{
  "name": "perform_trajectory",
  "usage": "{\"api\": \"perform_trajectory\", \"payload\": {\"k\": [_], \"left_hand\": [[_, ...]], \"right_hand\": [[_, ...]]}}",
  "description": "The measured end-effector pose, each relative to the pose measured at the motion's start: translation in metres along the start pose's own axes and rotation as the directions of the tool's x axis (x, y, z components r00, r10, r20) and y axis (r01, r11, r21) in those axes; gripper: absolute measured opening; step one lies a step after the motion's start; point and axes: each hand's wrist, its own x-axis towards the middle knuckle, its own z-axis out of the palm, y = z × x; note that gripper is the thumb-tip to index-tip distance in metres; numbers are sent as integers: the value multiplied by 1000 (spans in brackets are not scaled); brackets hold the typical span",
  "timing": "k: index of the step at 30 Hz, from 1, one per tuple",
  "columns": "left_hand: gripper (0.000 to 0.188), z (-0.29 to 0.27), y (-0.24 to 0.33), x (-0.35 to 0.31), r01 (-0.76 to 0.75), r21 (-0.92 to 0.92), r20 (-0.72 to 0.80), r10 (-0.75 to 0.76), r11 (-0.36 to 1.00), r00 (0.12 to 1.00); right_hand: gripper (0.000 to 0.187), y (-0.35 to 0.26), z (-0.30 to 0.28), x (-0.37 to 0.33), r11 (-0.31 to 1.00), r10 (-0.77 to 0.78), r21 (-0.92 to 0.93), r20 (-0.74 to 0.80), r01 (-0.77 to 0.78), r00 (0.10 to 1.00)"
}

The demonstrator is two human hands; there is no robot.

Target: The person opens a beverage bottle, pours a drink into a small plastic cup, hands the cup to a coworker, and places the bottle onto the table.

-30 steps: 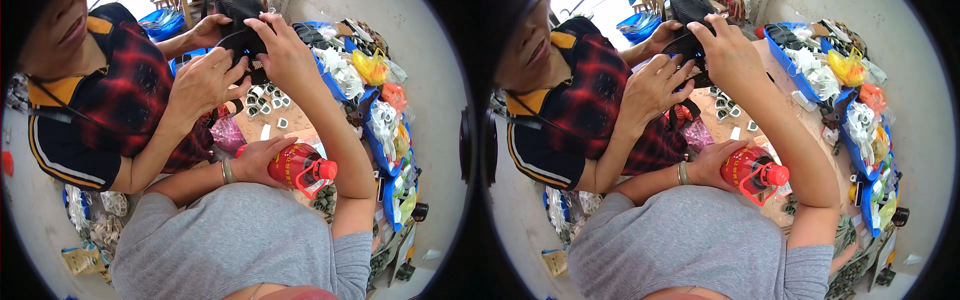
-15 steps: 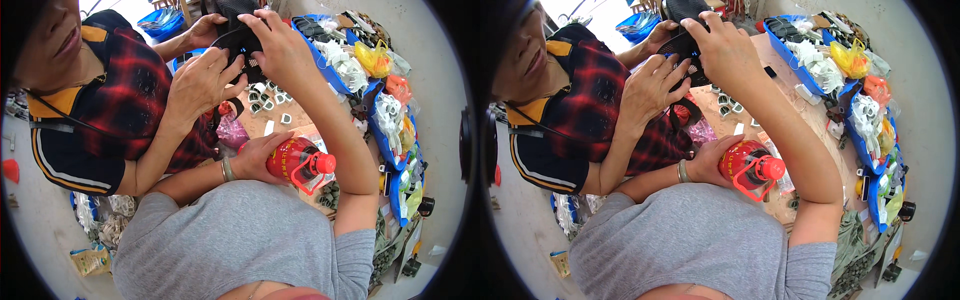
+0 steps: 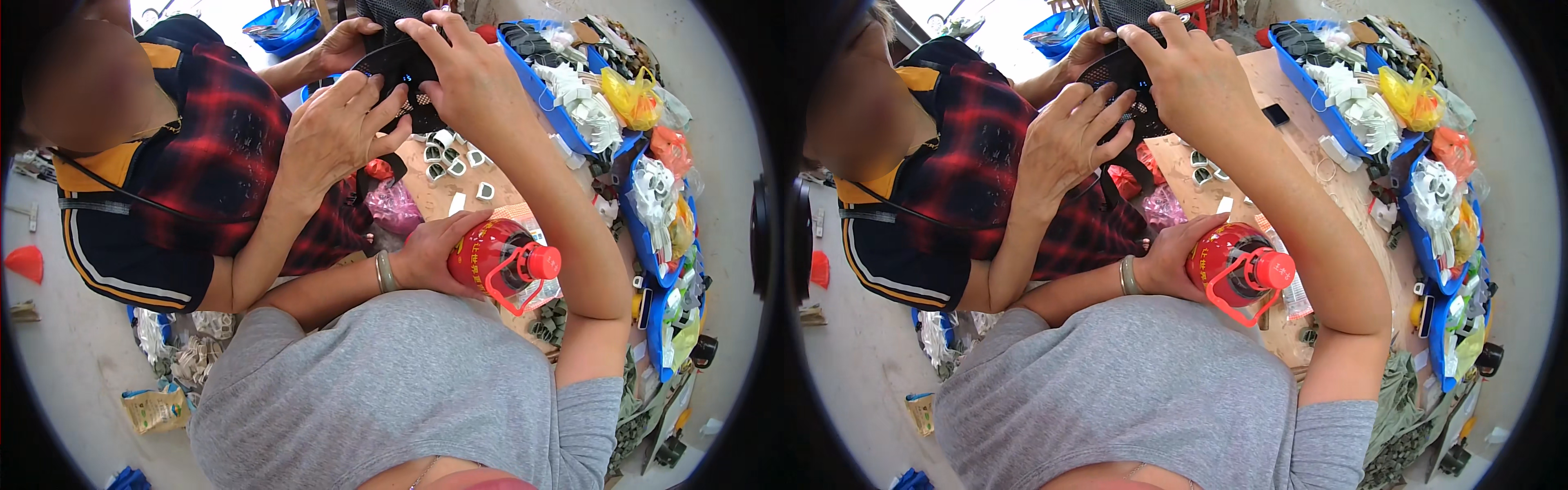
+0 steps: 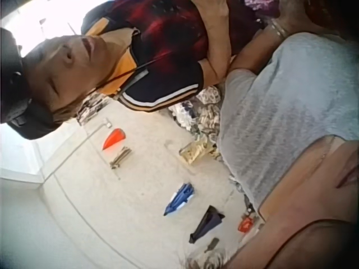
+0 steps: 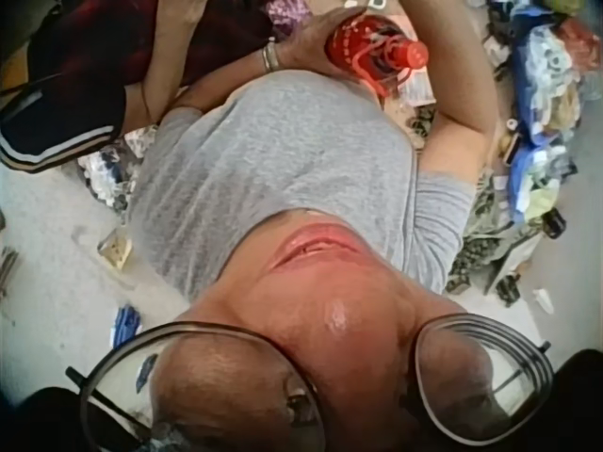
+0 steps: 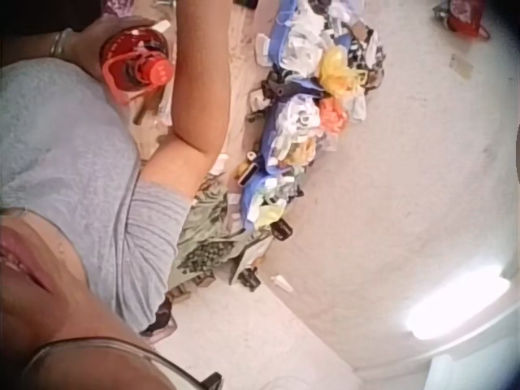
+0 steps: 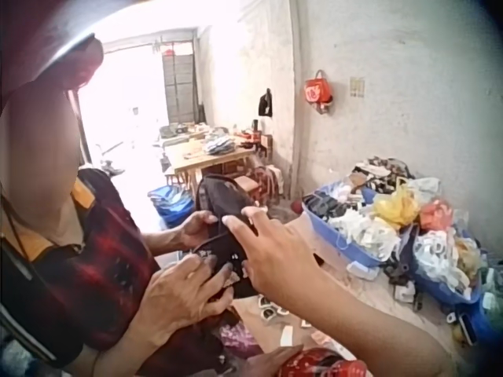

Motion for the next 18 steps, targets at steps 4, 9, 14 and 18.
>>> {"api": "perform_trajectory", "payload": {"k": [4, 9, 14, 18], "left_hand": [[118, 1, -2, 0, 44, -15, 32, -43, 999, 999], [119, 0, -6, -3, 83, -34, 37, -82, 996, 996], [118, 0, -10, -3, 110, -40, 48, -108, 993, 993], [118, -3, -13, 0, 86, 28, 64, -88, 996, 994]], "right_hand": [[58, -3, 0, -1, 998, 14, -54, -38, -16, 999], [58, -2, 2, -1, 998, 13, -61, -21, -15, 1000], [58, 2, 4, -3, 1000, 4, -12, -26, -4, 1000], [76, 3, 6, -5, 999, 43, -23, -17, -44, 999]]}}
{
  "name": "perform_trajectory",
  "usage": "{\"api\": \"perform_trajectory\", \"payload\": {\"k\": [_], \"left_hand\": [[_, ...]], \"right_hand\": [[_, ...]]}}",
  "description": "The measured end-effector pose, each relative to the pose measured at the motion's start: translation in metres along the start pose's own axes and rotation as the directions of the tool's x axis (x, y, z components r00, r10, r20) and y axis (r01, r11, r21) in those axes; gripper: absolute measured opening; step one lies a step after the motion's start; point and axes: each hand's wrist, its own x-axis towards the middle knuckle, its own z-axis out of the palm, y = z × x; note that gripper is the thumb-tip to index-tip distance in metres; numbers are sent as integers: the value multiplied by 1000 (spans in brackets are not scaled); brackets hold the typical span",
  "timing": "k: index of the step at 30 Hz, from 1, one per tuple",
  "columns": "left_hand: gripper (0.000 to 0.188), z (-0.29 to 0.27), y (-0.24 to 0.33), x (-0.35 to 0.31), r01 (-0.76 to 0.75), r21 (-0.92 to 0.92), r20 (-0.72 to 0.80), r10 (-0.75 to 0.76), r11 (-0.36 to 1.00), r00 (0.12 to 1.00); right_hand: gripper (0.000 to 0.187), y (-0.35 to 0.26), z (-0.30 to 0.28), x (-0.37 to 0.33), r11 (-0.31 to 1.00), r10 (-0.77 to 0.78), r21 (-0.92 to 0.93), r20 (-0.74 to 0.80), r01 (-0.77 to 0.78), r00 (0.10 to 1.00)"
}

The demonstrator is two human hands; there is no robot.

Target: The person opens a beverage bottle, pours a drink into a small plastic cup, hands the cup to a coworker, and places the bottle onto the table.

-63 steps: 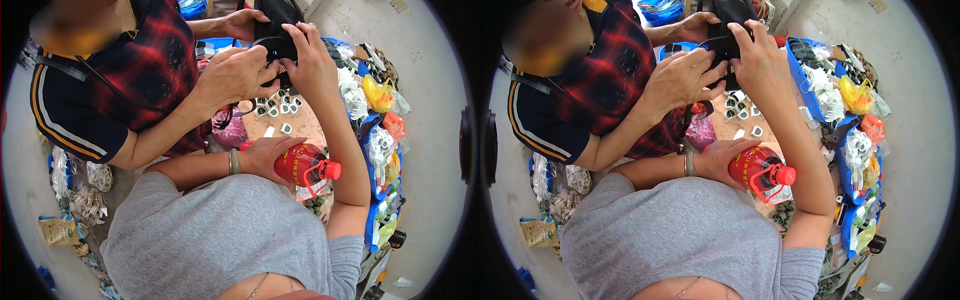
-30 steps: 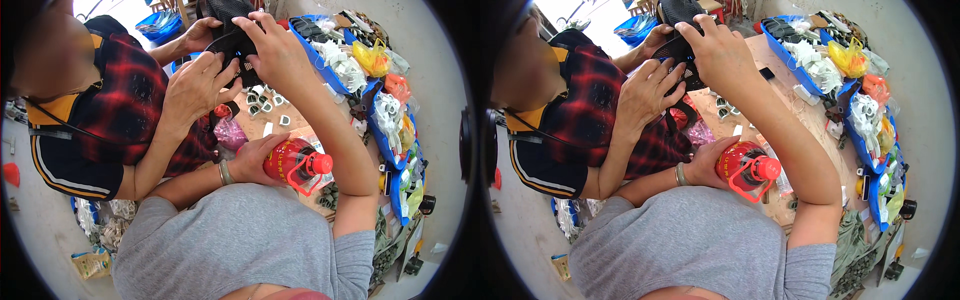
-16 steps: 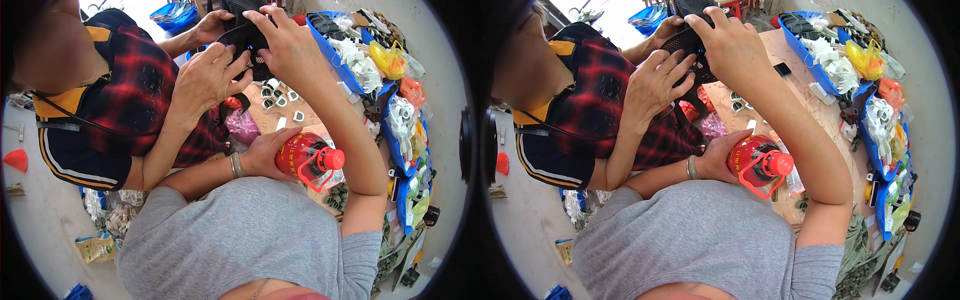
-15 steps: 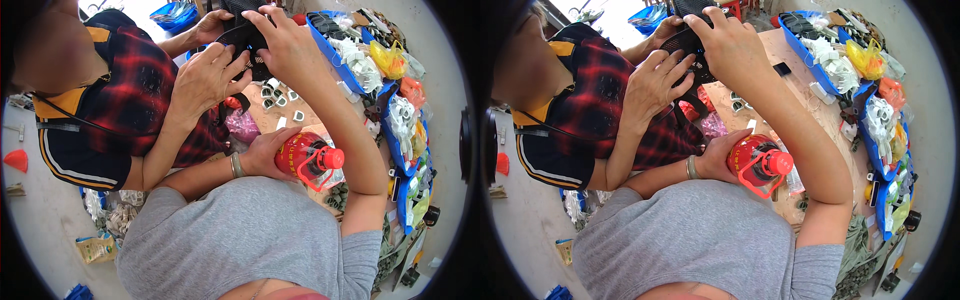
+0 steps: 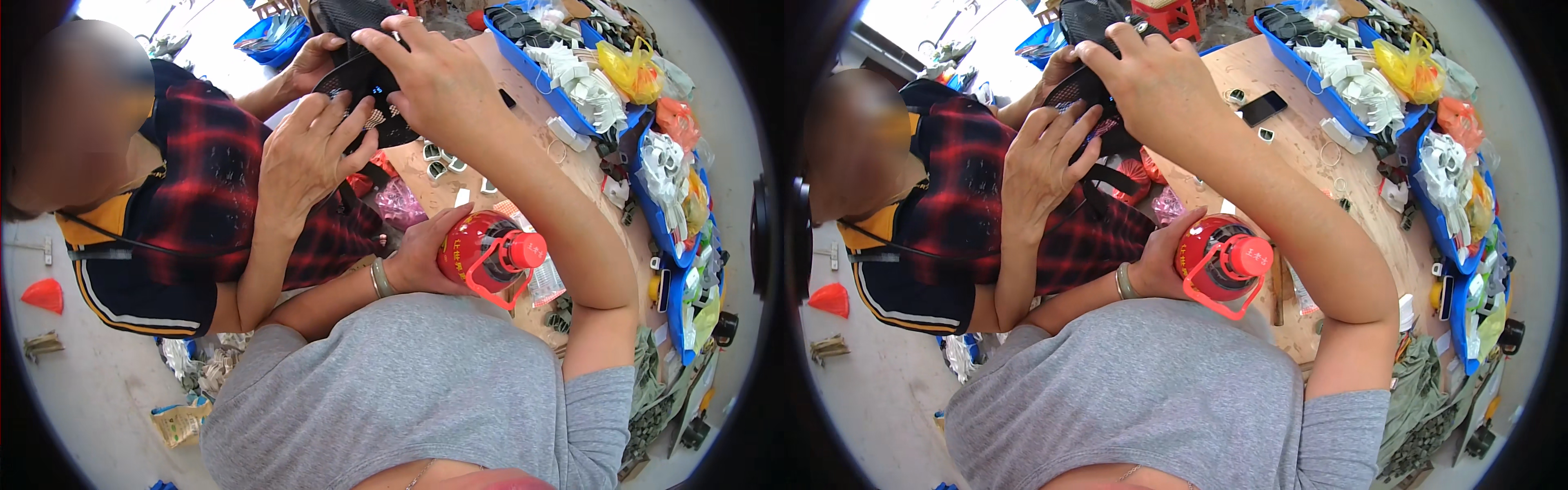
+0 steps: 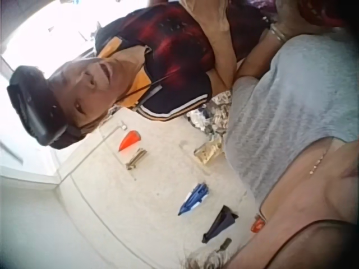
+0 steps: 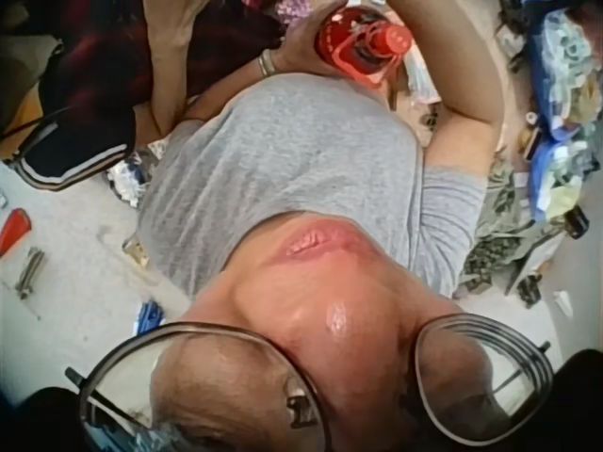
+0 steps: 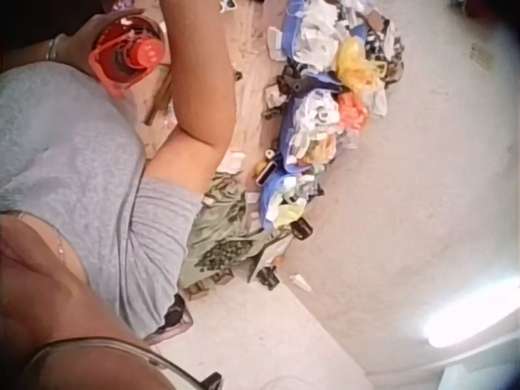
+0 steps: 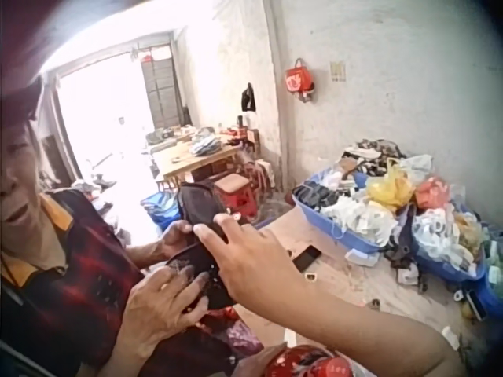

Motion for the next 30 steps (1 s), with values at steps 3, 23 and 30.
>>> {"api": "perform_trajectory", "payload": {"k": [3, 23, 30], "left_hand": [[119, 4, -3, -1, -7, -21, -18, 7, 1000, 1000], [121, 32, 22, -14, -5, -152, -63, -5, 988, 998], [118, 33, 35, -14, -60, -52, -35, 58, 997, 998]], "right_hand": [[76, -3, 1, 0, 1000, 5, -20, 49, -4, 999], [56, -4, -9, -10, 1000, -13, 2, 54, 13, 998], [58, 24, -23, -5, 994, 110, 19, 44, -111, 993]]}}
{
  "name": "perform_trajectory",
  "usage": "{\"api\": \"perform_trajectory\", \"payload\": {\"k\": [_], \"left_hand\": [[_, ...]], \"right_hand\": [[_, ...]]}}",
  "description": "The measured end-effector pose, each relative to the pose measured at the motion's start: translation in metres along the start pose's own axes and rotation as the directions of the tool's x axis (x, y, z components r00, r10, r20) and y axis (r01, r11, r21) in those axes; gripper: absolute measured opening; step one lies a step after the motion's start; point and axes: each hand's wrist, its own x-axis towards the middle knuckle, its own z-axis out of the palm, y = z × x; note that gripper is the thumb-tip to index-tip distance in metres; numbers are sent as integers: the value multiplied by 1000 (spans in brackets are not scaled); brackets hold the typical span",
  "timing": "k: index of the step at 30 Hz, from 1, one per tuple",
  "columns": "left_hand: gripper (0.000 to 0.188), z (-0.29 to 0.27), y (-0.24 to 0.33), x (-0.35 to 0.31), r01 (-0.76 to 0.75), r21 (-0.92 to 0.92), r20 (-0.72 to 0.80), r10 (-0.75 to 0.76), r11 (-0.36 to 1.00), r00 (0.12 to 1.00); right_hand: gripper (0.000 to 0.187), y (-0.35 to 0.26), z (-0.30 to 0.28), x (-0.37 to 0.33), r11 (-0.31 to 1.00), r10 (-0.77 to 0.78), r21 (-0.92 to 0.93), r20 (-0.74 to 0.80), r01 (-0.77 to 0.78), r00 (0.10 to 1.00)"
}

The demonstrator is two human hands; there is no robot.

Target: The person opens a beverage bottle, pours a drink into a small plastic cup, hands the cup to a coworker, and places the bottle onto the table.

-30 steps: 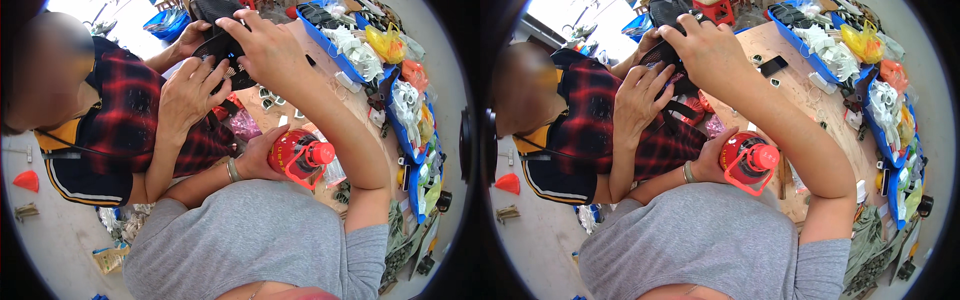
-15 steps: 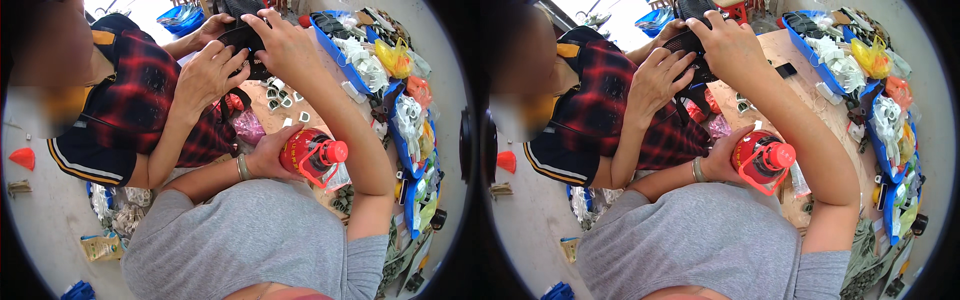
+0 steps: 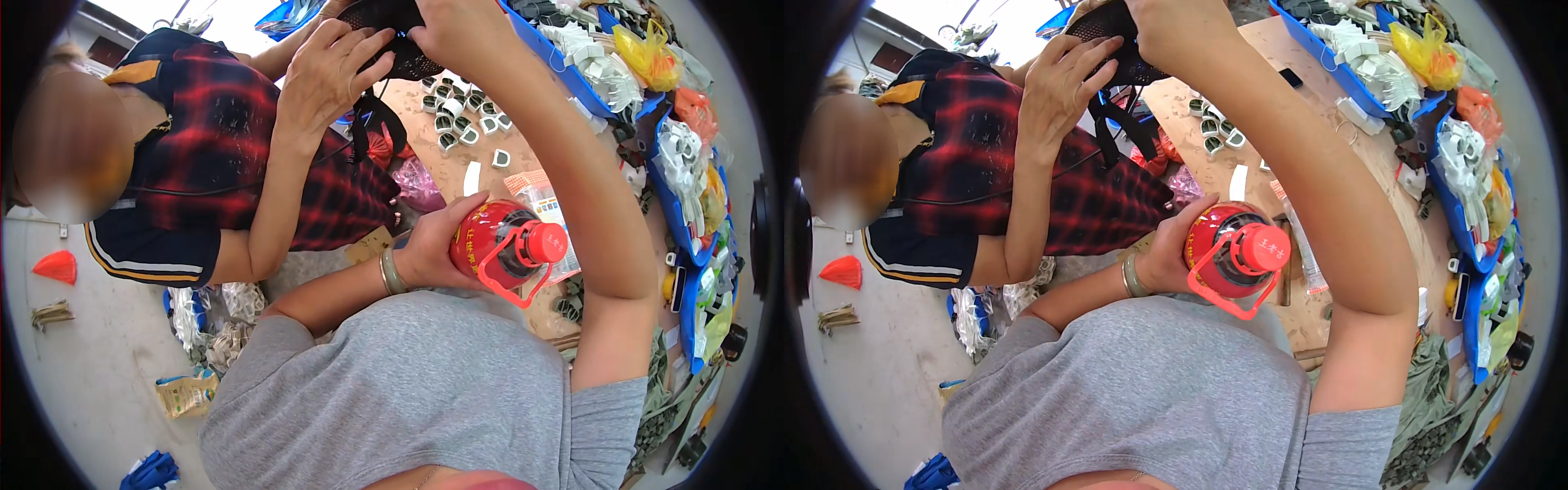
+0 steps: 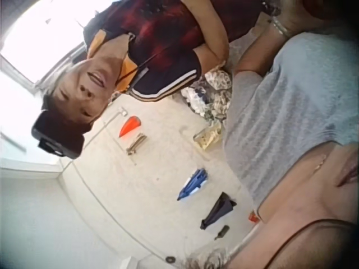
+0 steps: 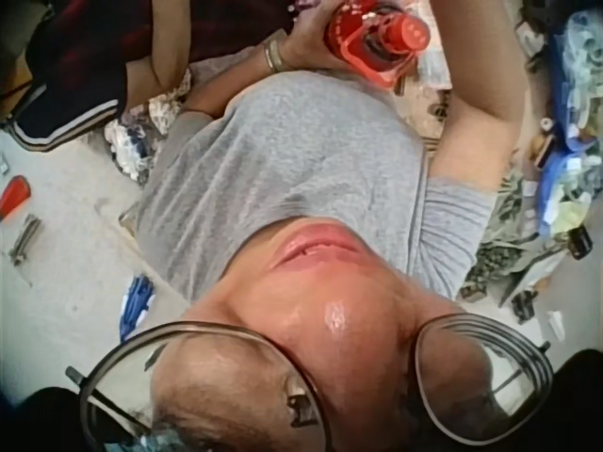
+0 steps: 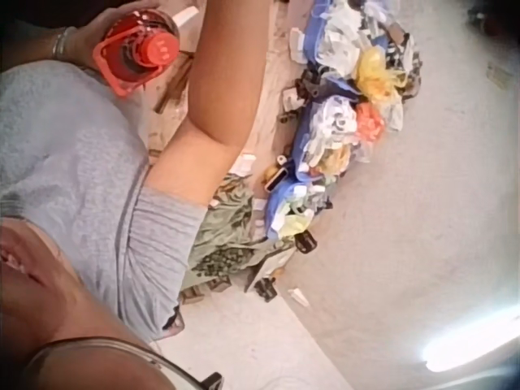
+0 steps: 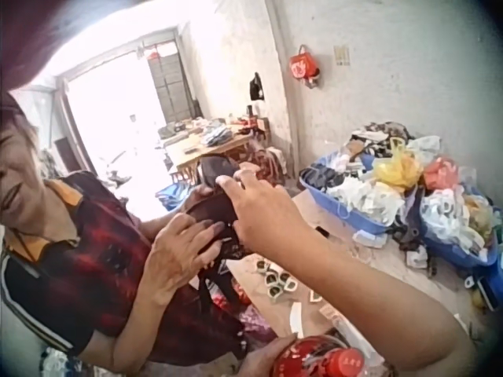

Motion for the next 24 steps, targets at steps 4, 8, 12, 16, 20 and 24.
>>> {"api": "perform_trajectory", "payload": {"k": [4, 8, 12, 16, 20, 24], "left_hand": [[117, 8, 1, -1, 20, -6, -34, -21, 1000, 999], [116, 13, 6, 4, 63, -6, -46, -64, 998, 997], [117, 13, 19, 5, 68, -20, -57, -69, 997, 996], [118, 16, 25, -3, 34, 33, -64, -32, 999, 997], [118, 16, 33, -12, 12, 41, -65, -9, 999, 998], [117, 17, 33, -21, 78, -4, -79, -78, 997, 994]], "right_hand": [[61, 7, -10, 1, 992, 32, 117, 45, -37, 999], [58, 10, -24, -2, 976, -54, 215, 30, 47, 998], [38, 6, -45, -15, 963, -37, 266, -53, 50, 998], [43, 27, -46, -55, 962, 12, 272, -77, 10, 997], [37, 37, -49, -107, 867, 198, 456, 58, -202, 979], [27, 23, -59, -164, 745, 304, 555, 210, -369, 929]]}}
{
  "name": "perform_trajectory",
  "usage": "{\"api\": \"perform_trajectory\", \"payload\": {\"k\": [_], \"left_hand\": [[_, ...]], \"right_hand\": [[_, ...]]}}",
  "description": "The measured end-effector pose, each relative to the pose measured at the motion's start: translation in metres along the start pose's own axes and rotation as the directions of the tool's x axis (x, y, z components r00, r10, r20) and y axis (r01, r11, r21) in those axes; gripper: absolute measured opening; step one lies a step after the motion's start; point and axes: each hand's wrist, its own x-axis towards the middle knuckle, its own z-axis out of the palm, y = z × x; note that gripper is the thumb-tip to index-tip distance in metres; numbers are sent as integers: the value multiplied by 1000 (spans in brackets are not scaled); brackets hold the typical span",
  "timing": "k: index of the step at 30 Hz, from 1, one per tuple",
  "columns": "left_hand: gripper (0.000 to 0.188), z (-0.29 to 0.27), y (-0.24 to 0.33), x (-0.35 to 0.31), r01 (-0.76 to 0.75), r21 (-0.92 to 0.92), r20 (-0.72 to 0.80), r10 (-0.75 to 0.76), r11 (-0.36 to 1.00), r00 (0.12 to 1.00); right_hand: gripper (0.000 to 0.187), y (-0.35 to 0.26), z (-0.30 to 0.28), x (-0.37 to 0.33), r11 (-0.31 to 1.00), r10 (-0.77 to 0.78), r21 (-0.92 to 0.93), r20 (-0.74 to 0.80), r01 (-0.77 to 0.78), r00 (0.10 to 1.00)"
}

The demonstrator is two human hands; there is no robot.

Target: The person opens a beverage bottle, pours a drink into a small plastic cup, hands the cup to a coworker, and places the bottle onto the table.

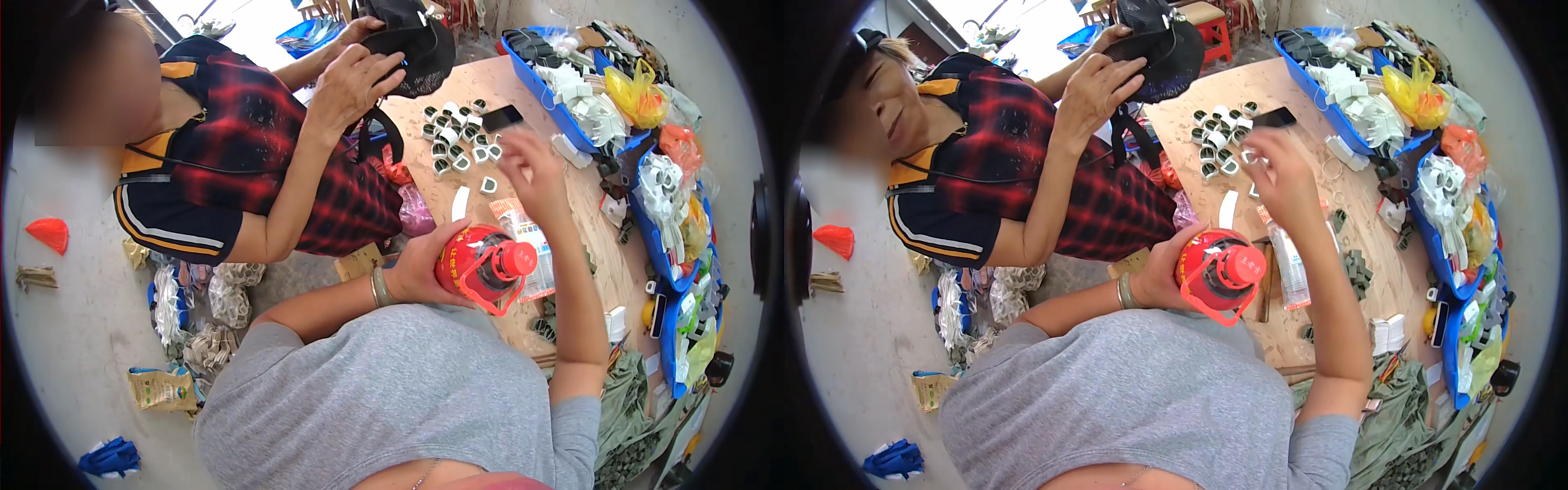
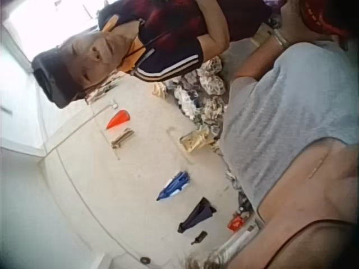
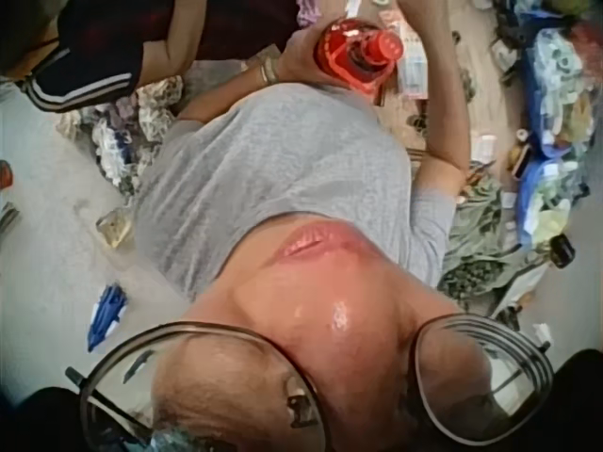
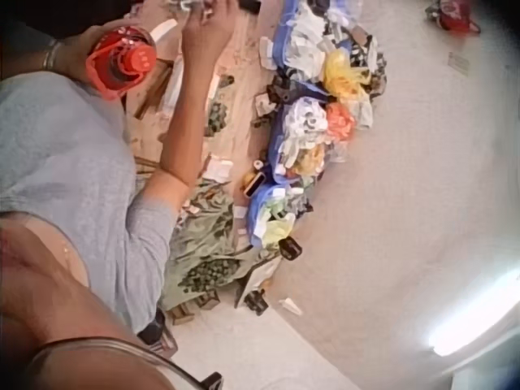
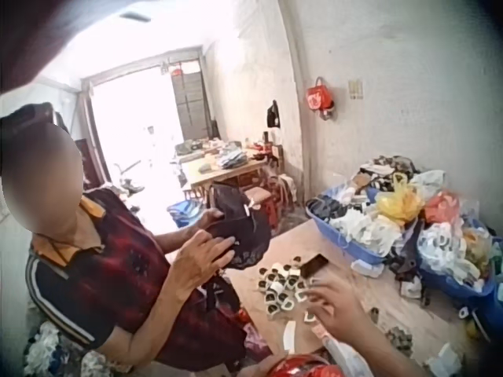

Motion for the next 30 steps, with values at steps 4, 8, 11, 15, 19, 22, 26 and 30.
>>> {"api": "perform_trajectory", "payload": {"k": [4, 8, 11, 15, 19, 22, 26, 30], "left_hand": [[118, 0, -4, -6, 37, -19, -5, -37, 999, 999], [114, -1, -11, -9, 35, 16, -14, -34, 999, 999], [113, -2, -16, -3, 30, -39, 6, -30, 999, 1000], [115, -4, -26, 0, 32, -20, 30, -31, 999, 999], [116, -4, -31, 7, 96, -40, 55, -93, 995, 994], [116, -5, -34, 14, 109, -42, 39, -107, 993, 993], [120, -5, -39, 14, 114, -67, 33, -112, 991, 993], [120, -9, -35, 19, 106, -96, 38, -103, 990, 994]], "right_hand": [[21, -3, -2, -52, 992, 103, 74, 31, -105, 994], [18, -11, 7, -95, 768, 443, 467, 109, -439, 890], [24, -10, 16, -126, 676, 512, 524, 172, -518, 842], [29, -15, 36, -150, 734, 534, 459, 67, -501, 843], [32, -6, 42, -157, 579, 600, 631, 99, -516, 794], [35, 0, 40, -154, 535, 639, 634, 129, -558, 759], [54, -2, 39, -151, 555, 584, 626, 176, -548, 793], [86, -22, 37, -141, 594, 545, 597, 194, -539, 816]]}}
